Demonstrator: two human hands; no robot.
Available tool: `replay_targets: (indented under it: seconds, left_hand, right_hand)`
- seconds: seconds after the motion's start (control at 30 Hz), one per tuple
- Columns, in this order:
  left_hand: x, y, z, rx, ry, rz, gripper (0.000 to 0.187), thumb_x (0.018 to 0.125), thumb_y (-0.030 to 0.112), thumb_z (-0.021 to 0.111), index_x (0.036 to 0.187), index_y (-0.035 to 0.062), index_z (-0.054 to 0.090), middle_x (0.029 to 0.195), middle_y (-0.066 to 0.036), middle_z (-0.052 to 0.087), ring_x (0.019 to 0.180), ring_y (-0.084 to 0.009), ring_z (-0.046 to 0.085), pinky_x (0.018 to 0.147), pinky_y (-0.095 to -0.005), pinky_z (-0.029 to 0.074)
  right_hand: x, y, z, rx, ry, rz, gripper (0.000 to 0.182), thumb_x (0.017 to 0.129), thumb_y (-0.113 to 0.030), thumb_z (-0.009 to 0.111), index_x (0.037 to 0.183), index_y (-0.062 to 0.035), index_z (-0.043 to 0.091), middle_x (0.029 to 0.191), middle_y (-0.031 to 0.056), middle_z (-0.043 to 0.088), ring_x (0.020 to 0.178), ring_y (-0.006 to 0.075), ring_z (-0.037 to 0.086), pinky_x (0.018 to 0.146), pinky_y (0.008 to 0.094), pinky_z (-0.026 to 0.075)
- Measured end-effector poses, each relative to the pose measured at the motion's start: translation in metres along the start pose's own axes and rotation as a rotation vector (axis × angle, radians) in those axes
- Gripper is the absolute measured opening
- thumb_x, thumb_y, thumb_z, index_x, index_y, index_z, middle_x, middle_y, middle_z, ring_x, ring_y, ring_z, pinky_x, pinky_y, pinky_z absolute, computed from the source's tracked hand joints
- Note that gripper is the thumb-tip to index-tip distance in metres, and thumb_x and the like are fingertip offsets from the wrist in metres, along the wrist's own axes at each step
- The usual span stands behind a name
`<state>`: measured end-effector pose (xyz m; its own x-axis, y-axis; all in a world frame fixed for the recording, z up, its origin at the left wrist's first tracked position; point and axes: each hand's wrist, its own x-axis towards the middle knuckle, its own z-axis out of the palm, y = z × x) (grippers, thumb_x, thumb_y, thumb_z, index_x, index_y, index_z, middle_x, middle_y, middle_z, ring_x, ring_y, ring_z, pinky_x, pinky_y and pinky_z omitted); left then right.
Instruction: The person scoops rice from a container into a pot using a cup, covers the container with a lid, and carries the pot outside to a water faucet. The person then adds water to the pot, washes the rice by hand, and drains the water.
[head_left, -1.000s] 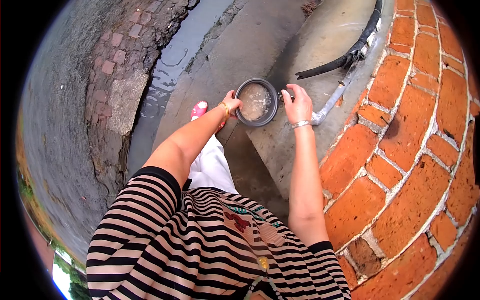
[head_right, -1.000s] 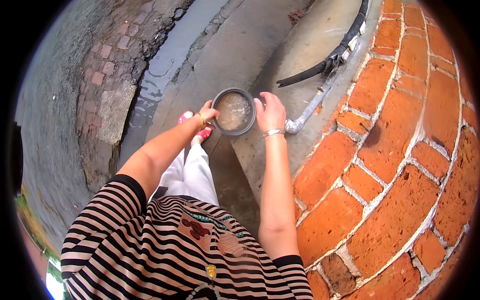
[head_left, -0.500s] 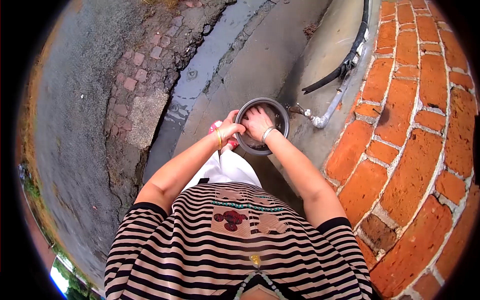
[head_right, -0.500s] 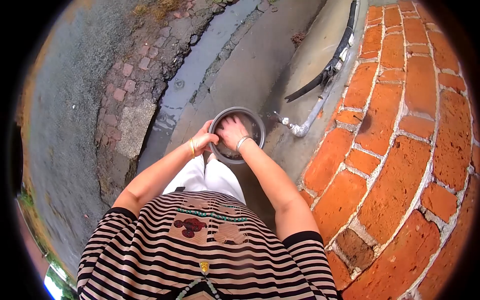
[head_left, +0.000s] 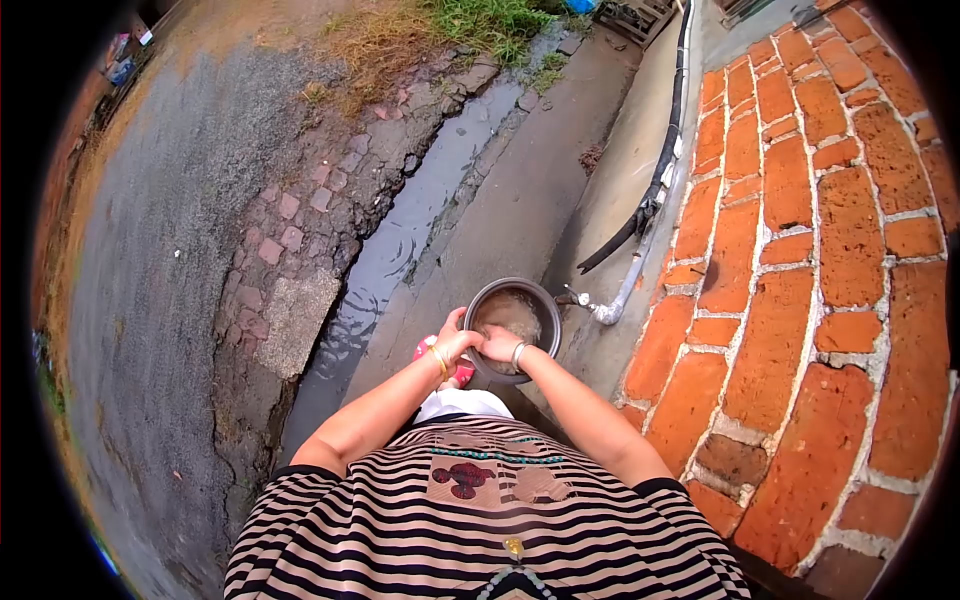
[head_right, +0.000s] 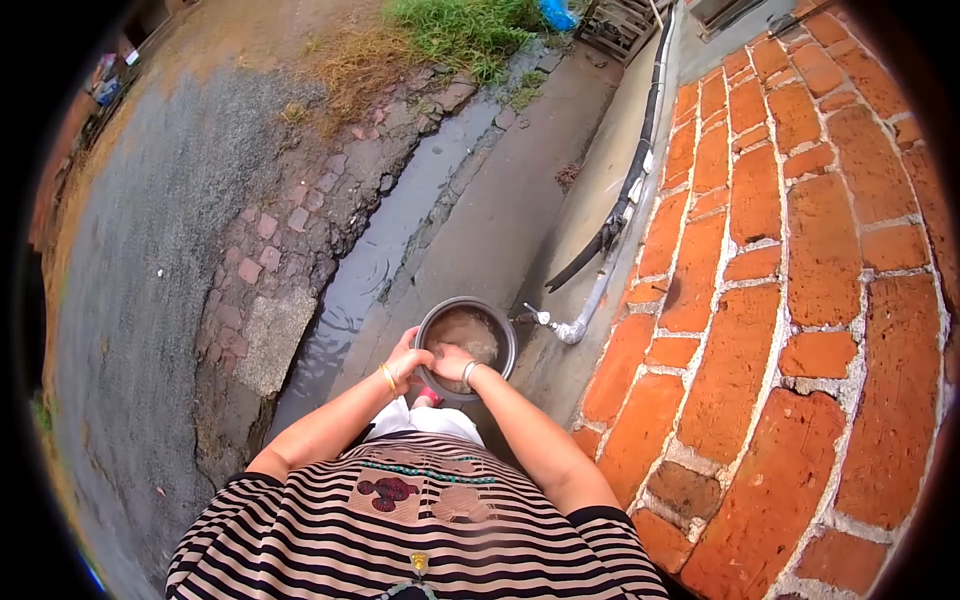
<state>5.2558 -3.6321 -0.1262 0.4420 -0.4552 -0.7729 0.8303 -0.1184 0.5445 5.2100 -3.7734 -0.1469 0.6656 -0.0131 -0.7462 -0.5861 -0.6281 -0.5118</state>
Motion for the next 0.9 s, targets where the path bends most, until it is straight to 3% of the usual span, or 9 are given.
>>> replay_targets:
  seconds: [0.07, 0.2, 0.3, 0.47, 0.57, 0.6, 0.73, 0.83, 0.9]
  left_hand:
    - [-0.006, 0.002, 0.004, -0.015, 0.002, 0.003, 0.076, 0.059, -0.003, 0.056, 0.129, 0.0164, 0.035, 0.082, -0.006, 0.053, 0.067, -0.0195, 0.056, 0.050, -0.0390, 0.050]
    - [-0.007, 0.014, 0.001, 0.008, -0.083, 0.030, 0.083, 0.059, 0.000, 0.060, 0.135, 0.0146, 0.028, 0.086, -0.008, 0.055, 0.072, -0.0198, 0.057, 0.052, -0.0407, 0.049]
    - [-0.024, 0.026, 0.014, 0.040, -0.047, 0.059, 0.073, 0.060, 0.001, 0.058, 0.128, 0.0163, 0.036, 0.084, -0.005, 0.052, 0.067, -0.0169, 0.055, 0.047, -0.0343, 0.046]
    - [-0.026, 0.035, 0.020, 0.074, -0.054, 0.059, 0.085, 0.060, 0.003, 0.061, 0.136, 0.0165, 0.026, 0.090, -0.007, 0.056, 0.076, -0.0203, 0.056, 0.056, -0.0440, 0.050]
    - [-0.023, 0.033, 0.019, 0.062, -0.042, 0.036, 0.085, 0.060, 0.003, 0.061, 0.136, 0.0172, 0.025, 0.095, -0.007, 0.055, 0.078, -0.0217, 0.056, 0.058, -0.0469, 0.051]
    - [-0.025, 0.034, 0.019, 0.052, -0.049, 0.037, 0.086, 0.061, 0.004, 0.061, 0.137, 0.0183, 0.024, 0.098, -0.007, 0.055, 0.079, -0.0230, 0.057, 0.061, -0.0498, 0.052]
    - [-0.032, 0.032, 0.020, 0.028, 0.001, 0.042, 0.070, 0.064, 0.002, 0.057, 0.127, 0.0203, 0.034, 0.087, -0.006, 0.052, 0.078, -0.0233, 0.055, 0.058, -0.0525, 0.051]
    - [-0.032, 0.031, 0.015, 0.030, 0.008, 0.066, 0.086, 0.061, 0.003, 0.061, 0.137, 0.0189, 0.024, 0.093, -0.006, 0.055, 0.076, -0.0216, 0.057, 0.060, -0.0519, 0.051]
    - [-0.035, 0.032, 0.012, -0.006, 0.022, 0.035, 0.088, 0.060, 0.002, 0.062, 0.137, 0.0186, 0.023, 0.087, -0.006, 0.056, 0.072, -0.0219, 0.057, 0.059, -0.0512, 0.051]
  right_hand:
    - [-0.007, -0.015, -0.003, 0.126, 0.077, -0.007, 0.049, 0.070, -0.025, 0.063, 0.114, -0.0023, 0.057, 0.111, 0.0212, 0.060, 0.109, 0.0335, 0.056, 0.091, 0.0367, 0.044]
    - [-0.002, -0.015, -0.017, 0.210, 0.123, -0.311, 0.030, 0.077, -0.009, 0.054, 0.106, -0.0024, 0.060, 0.098, 0.0205, 0.065, 0.093, 0.0329, 0.063, 0.079, 0.0383, 0.048]
    - [-0.007, -0.025, -0.032, 0.086, 0.355, -0.349, 0.022, 0.080, -0.009, 0.053, 0.098, -0.0030, 0.063, 0.092, 0.0234, 0.063, 0.088, 0.0373, 0.062, 0.075, 0.0406, 0.049]
    - [-0.022, -0.033, -0.050, -0.213, 0.534, -0.158, 0.040, 0.090, -0.036, 0.040, 0.086, -0.0063, 0.066, 0.086, 0.0244, 0.063, 0.082, 0.0377, 0.062, 0.072, 0.0475, 0.049]
    - [-0.034, -0.045, -0.056, -0.338, 0.533, -0.242, 0.042, 0.090, -0.035, 0.040, 0.083, -0.0029, 0.066, 0.084, 0.0252, 0.063, 0.078, 0.0400, 0.062, 0.070, 0.0496, 0.048]
    - [-0.034, -0.050, -0.056, -0.374, 0.465, -0.218, 0.035, 0.087, -0.031, 0.045, 0.084, -0.0039, 0.066, 0.090, 0.0210, 0.065, 0.088, 0.0364, 0.061, 0.077, 0.0484, 0.046]
    - [-0.010, -0.036, -0.043, -0.782, 0.730, -0.683, 0.022, 0.075, -0.024, 0.053, 0.090, -0.0116, 0.063, 0.095, 0.0118, 0.058, 0.100, 0.0275, 0.049, 0.085, 0.0420, 0.039]
    - [-0.009, -0.032, -0.042, -0.757, 0.694, -0.552, 0.025, 0.075, -0.024, 0.054, 0.095, -0.0116, 0.063, 0.095, 0.0123, 0.058, 0.099, 0.0277, 0.050, 0.084, 0.0427, 0.040]
    - [-0.019, -0.038, -0.051, -0.711, 0.460, -0.295, 0.037, 0.076, -0.034, 0.055, 0.104, -0.0112, 0.062, 0.102, 0.0158, 0.061, 0.101, 0.0284, 0.055, 0.086, 0.0427, 0.043]
